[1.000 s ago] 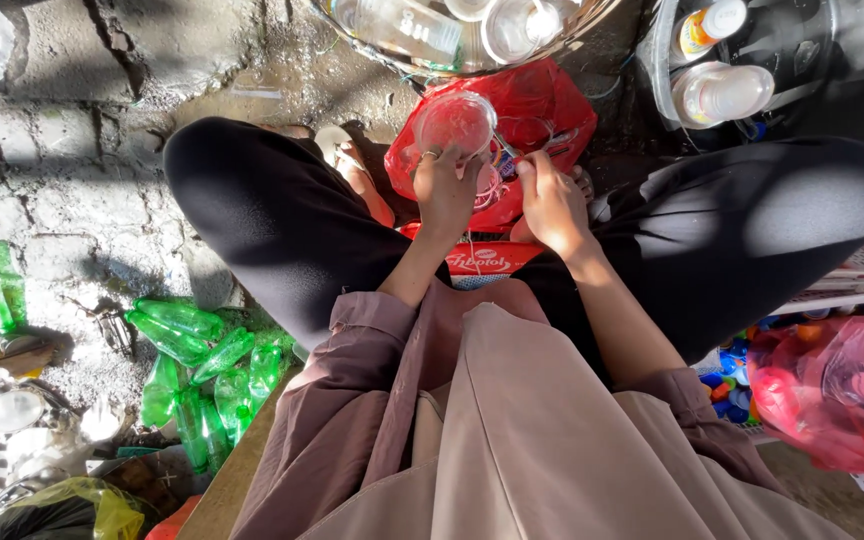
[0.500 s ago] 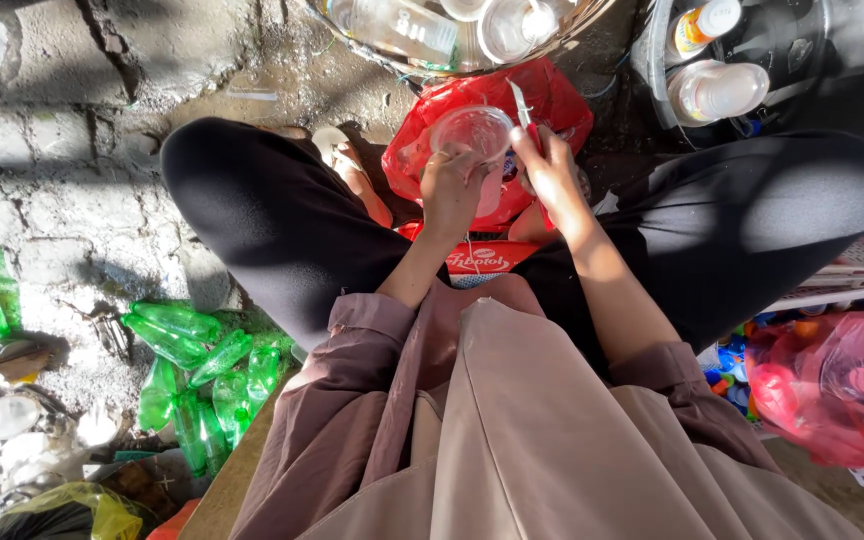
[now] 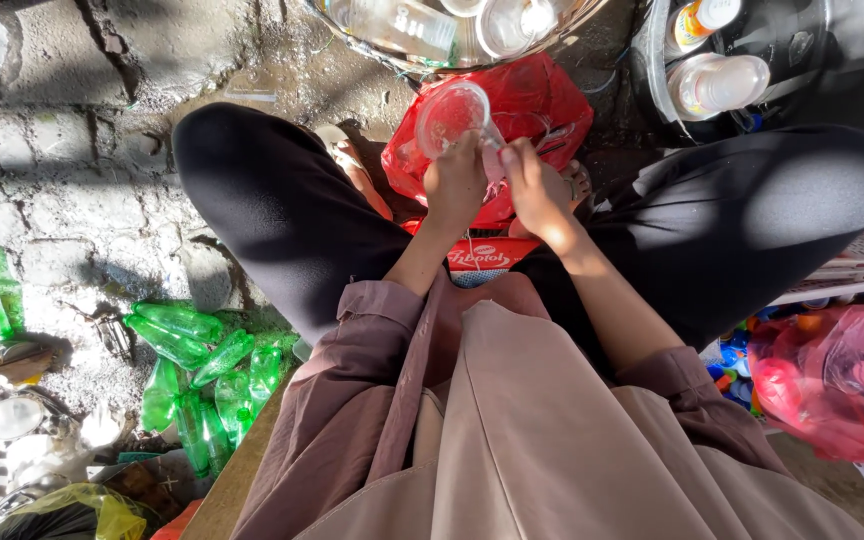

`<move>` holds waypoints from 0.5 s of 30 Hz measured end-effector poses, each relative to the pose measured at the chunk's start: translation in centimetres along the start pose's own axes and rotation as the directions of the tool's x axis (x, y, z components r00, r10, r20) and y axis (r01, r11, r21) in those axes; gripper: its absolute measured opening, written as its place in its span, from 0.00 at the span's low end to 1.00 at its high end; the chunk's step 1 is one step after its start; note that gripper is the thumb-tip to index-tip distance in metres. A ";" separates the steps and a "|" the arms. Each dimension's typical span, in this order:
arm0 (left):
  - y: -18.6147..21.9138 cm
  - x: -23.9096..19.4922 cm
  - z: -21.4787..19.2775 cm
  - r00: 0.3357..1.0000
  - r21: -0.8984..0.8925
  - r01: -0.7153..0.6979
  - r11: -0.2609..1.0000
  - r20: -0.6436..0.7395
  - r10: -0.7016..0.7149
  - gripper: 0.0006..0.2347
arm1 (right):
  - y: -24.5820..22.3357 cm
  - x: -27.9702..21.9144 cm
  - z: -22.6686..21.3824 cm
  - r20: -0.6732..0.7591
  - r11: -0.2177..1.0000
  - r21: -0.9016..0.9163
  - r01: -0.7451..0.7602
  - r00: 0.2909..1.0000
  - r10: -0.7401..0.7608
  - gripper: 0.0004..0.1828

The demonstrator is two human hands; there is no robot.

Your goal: The person sits on the ground and uses a knife to cut the sides off clear plastic containers. They pick up a container, slice around its circumference, and place the cut pieces into a red plastic bag. This process is repeated for several containers taken from a nearby basket.

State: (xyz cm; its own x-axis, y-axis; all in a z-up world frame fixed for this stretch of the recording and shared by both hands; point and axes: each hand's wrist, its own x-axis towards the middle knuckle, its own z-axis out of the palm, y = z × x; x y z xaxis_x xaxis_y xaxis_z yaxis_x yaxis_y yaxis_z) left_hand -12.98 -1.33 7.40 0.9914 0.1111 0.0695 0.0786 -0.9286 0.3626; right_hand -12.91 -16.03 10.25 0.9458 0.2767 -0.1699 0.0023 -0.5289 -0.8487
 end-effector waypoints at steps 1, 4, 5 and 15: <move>-0.3 0.1 0.8 1.000 -0.002 -0.002 1.000 0.002 0.002 0.02 | -0.8 -0.3 -0.4 -0.001 1.000 -0.001 -0.003 1.000 0.003 0.17; -0.9 0.2 1.8 0.996 0.016 0.067 0.998 0.054 -0.068 0.06 | -2.7 -1.0 -0.9 0.035 0.983 -0.172 -0.060 0.997 0.067 0.19; -0.8 0.2 1.4 0.994 -0.060 0.081 0.995 0.085 -0.076 0.07 | -3.0 -1.0 -0.9 0.018 0.968 -0.241 -0.071 0.997 0.078 0.19; -0.1 -1.2 0.5 0.965 -0.221 0.161 0.962 0.241 -0.106 0.06 | 6.0 3.1 1.8 0.071 0.849 -0.453 -0.272 0.938 0.338 0.26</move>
State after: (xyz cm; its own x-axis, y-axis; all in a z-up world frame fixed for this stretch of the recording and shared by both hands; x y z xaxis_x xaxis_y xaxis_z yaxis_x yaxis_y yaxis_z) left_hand -14.16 -1.51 6.81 0.9732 0.1203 -0.1959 0.2123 -0.7973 0.5651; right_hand -10.54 -16.95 3.71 0.8651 0.1379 -0.4822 -0.1078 -0.8878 -0.4474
